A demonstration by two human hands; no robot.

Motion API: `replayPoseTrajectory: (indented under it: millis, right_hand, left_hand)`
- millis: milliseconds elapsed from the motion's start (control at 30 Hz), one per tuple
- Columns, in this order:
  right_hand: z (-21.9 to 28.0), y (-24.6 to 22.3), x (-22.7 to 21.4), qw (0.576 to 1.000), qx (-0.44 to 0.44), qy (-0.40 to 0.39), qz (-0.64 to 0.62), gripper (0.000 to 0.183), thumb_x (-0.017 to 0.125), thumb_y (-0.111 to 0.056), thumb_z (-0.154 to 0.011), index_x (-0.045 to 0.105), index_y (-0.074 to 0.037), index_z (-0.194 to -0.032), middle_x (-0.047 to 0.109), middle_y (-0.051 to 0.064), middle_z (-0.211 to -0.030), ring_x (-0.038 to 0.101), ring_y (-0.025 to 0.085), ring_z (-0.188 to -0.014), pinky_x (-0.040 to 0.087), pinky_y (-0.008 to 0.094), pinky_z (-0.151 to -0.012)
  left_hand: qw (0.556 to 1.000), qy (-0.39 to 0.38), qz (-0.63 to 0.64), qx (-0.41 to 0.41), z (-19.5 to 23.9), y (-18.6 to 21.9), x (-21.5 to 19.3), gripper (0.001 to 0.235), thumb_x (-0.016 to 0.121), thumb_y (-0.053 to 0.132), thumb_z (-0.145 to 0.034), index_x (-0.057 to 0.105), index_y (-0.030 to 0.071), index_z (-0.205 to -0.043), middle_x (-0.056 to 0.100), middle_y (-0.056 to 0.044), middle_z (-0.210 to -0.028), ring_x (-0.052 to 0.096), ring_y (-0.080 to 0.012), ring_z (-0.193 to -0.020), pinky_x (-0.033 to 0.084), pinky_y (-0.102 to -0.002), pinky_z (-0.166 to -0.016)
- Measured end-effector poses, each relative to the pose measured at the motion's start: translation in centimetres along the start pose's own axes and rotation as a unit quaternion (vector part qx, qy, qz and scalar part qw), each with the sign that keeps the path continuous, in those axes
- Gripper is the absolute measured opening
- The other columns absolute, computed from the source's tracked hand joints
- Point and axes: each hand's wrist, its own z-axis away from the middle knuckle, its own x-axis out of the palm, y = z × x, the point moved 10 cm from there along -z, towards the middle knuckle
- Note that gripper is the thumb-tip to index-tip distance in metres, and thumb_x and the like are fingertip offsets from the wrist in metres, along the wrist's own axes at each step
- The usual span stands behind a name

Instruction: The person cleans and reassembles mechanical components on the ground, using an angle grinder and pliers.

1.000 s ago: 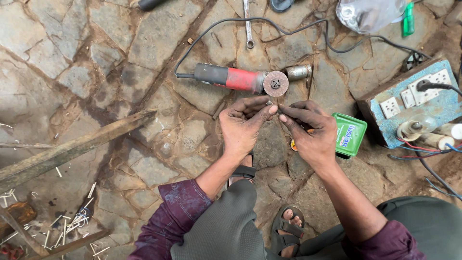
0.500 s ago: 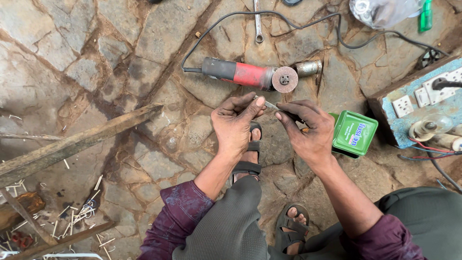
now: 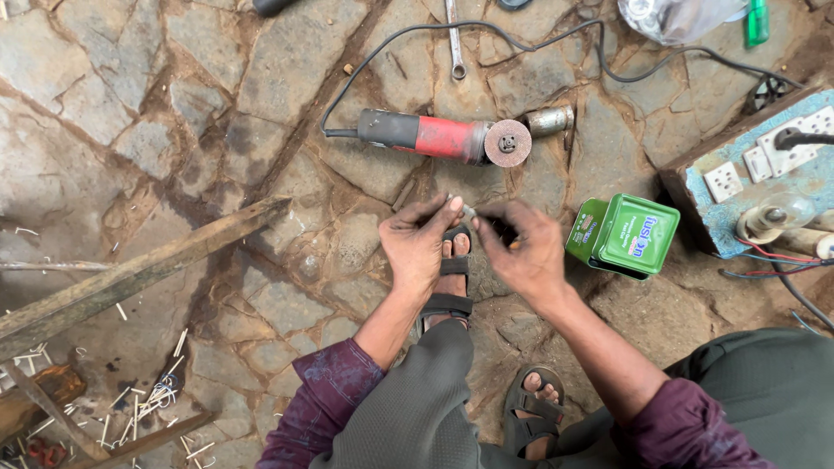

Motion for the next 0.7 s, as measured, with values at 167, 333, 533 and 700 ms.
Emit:
replayPoseTrajectory:
  millis: [167, 333, 533, 700]
  right_hand:
    - [3.6, 5.6, 4.0, 0.987, 0.142, -0.069, -0.012, 0.018, 0.078, -0.011, -0.087, 0.074, 0.0, -0.099, 0.075, 0.011, -0.087, 0.072, 0.02, -0.072, 0.055, 0.032, -0.064]
    - [5.9, 11.5, 8.5, 0.953, 0.243, -0.121, -0.133, 0.03, 0.077, -0.022, -0.089, 0.072, -0.001, -0.11, 0.077, 0.007, -0.09, 0.072, 0.012, -0.075, 0.057, 0.028, -0.069]
    - [1.7, 19.6, 18.2, 0.799, 0.472, 0.006, -0.372, 0.063, 0.08, -0.049, -0.082, 0.066, -0.002, -0.122, 0.076, 0.007, -0.106, 0.073, 0.019, -0.092, 0.061, 0.033, -0.08]
    - [-3.5, 21.9, 26.5, 0.587, 0.645, 0.164, -0.46, 0.091, 0.078, -0.068, -0.07, 0.061, 0.001, -0.127, 0.065, 0.016, -0.114, 0.064, 0.031, -0.092, 0.057, 0.052, -0.077]
  left_hand:
    - [0.997, 0.028, -0.018, -0.072, 1.0, -5.2, -2.9, 0.023, 0.082, 0.003, -0.084, 0.077, -0.009, -0.104, 0.077, -0.011, -0.082, 0.067, -0.0099, -0.065, 0.052, -0.022, -0.058]
    - [0.996, 0.031, -0.085, 0.004, -0.2, -6.2, -6.1, 0.021, 0.081, -0.002, -0.083, 0.078, -0.007, -0.104, 0.078, -0.011, -0.086, 0.071, -0.0111, -0.07, 0.058, -0.023, -0.064]
    - [0.986, 0.089, -0.096, 0.107, -3.6, -1.2, -13.2, 0.016, 0.077, -0.006, -0.086, 0.073, -0.006, -0.101, 0.076, -0.012, -0.091, 0.073, -0.0154, -0.076, 0.061, -0.026, -0.07]
    - [0.989, 0.127, -0.058, 0.038, -3.6, -0.4, -17.2, 0.02, 0.074, -0.003, -0.09, 0.065, -0.01, -0.108, 0.072, -0.015, -0.096, 0.074, -0.0199, -0.081, 0.066, -0.033, -0.072]
